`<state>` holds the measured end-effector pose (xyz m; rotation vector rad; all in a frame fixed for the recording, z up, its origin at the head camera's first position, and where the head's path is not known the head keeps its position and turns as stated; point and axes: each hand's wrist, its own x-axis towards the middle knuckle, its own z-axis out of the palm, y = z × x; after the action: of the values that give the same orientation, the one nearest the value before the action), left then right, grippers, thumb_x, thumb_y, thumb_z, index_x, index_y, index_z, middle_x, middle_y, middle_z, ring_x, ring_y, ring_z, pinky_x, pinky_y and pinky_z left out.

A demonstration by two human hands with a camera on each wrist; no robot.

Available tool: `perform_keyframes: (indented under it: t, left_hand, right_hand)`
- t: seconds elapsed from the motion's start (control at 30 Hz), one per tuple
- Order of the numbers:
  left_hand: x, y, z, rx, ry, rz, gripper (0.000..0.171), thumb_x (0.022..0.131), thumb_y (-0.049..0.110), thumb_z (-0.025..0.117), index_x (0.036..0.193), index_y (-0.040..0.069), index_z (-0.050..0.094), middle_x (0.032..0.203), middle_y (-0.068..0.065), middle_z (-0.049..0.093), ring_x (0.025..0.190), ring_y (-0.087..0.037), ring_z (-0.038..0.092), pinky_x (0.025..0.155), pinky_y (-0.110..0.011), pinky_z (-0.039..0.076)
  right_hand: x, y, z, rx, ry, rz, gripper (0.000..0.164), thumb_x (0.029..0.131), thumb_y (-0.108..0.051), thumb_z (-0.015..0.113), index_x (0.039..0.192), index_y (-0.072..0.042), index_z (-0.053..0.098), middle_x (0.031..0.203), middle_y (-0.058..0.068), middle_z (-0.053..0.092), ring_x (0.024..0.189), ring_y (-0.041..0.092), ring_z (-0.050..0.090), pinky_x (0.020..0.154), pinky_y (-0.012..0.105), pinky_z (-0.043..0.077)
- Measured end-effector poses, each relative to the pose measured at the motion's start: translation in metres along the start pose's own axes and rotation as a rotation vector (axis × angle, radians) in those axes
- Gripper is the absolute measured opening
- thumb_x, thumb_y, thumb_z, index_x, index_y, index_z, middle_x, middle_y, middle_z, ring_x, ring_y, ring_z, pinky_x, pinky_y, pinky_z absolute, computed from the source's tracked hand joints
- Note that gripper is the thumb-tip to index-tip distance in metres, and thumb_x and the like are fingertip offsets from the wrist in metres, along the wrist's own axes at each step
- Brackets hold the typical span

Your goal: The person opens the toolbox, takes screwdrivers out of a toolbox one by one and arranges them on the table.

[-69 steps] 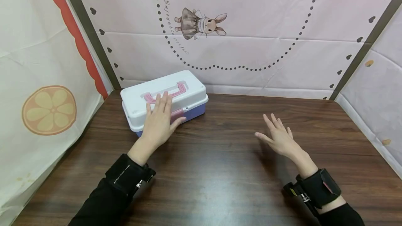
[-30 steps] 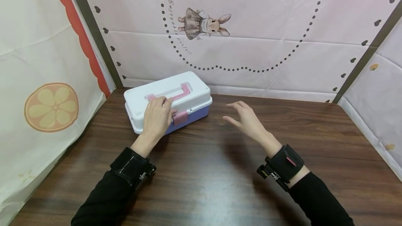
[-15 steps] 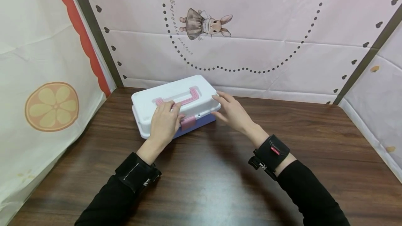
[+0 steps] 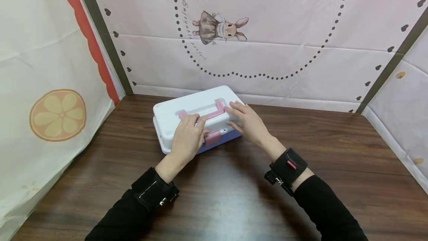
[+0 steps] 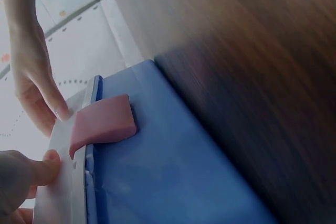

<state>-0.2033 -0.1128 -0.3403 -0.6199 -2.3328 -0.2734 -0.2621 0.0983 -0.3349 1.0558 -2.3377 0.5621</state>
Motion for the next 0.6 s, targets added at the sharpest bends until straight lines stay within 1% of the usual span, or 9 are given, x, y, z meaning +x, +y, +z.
perform_keyframes:
  t: [0.1,0.23,0.27,0.33,0.4,0.47,0.53,0.6]
  left_hand:
    - [0.001,0.005,-0.002,0.026,-0.027,0.017,0.04,0.076,0.019,0.07,0.107,-0.004,0.06,0.098,-0.021,0.056,0.09,-0.032,0.052,0.083,-0.039,0.042]
    - [0.004,0.01,-0.008,0.051,-0.083,0.05,0.041,0.076,0.024,0.07,0.104,-0.004,0.06,0.094,-0.019,0.058,0.086,-0.03,0.054,0.079,-0.038,0.044]
    - [0.004,0.011,-0.011,0.043,-0.103,0.052,0.041,0.077,0.026,0.069,0.104,-0.003,0.06,0.093,-0.018,0.058,0.086,-0.03,0.054,0.079,-0.038,0.044]
    - [0.007,0.011,-0.017,-0.003,-0.142,0.042,0.042,0.078,0.03,0.067,0.105,-0.002,0.06,0.096,-0.017,0.059,0.088,-0.03,0.056,0.079,-0.039,0.045]
    - [0.01,0.008,-0.025,-0.065,-0.174,0.012,0.046,0.079,0.034,0.065,0.108,-0.001,0.059,0.103,-0.018,0.059,0.094,-0.031,0.055,0.083,-0.041,0.044]
    - [0.015,0.001,-0.034,-0.121,-0.198,-0.04,0.048,0.081,0.034,0.063,0.113,-0.001,0.057,0.114,-0.02,0.055,0.104,-0.033,0.051,0.089,-0.043,0.041]
    - [0.018,-0.01,-0.04,-0.153,-0.213,-0.113,0.05,0.083,0.034,0.061,0.118,-0.001,0.054,0.125,-0.02,0.048,0.112,-0.034,0.045,0.091,-0.046,0.038]
    - [0.021,-0.025,-0.044,-0.182,-0.223,-0.2,0.05,0.084,0.032,0.059,0.12,-0.001,0.052,0.13,-0.019,0.042,0.118,-0.033,0.039,0.094,-0.046,0.035]
  right_hand:
    - [-0.004,0.001,0.0,0.007,0.028,0.007,0.043,0.077,-0.018,0.07,0.117,-0.009,0.059,0.123,0.015,0.051,0.116,0.03,0.044,0.103,0.039,0.025]
    - [-0.01,0.002,-0.002,0.015,0.055,0.023,0.042,0.075,-0.018,0.071,0.115,-0.012,0.061,0.121,0.012,0.053,0.116,0.026,0.045,0.103,0.036,0.025]
    - [-0.012,0.002,-0.003,0.016,0.063,0.027,0.041,0.075,-0.018,0.071,0.115,-0.012,0.061,0.121,0.011,0.054,0.116,0.026,0.045,0.103,0.036,0.025]
    - [-0.016,0.002,-0.004,0.025,0.082,0.031,0.042,0.074,-0.018,0.072,0.114,-0.013,0.062,0.12,0.011,0.054,0.115,0.026,0.046,0.103,0.037,0.026]
    - [-0.02,0.002,-0.005,0.035,0.106,0.027,0.042,0.073,-0.017,0.073,0.113,-0.013,0.062,0.119,0.011,0.055,0.114,0.026,0.047,0.102,0.037,0.027]
    - [-0.023,0.003,-0.006,0.05,0.134,0.02,0.042,0.071,-0.016,0.074,0.112,-0.012,0.063,0.118,0.011,0.056,0.114,0.026,0.047,0.102,0.036,0.027]
    - [-0.027,0.004,-0.008,0.064,0.16,0.013,0.043,0.07,-0.015,0.075,0.112,-0.012,0.064,0.117,0.011,0.056,0.113,0.026,0.048,0.102,0.035,0.027]
    - [-0.031,0.005,-0.01,0.069,0.182,0.006,0.043,0.069,-0.015,0.075,0.111,-0.011,0.064,0.116,0.011,0.057,0.113,0.026,0.048,0.102,0.034,0.027]
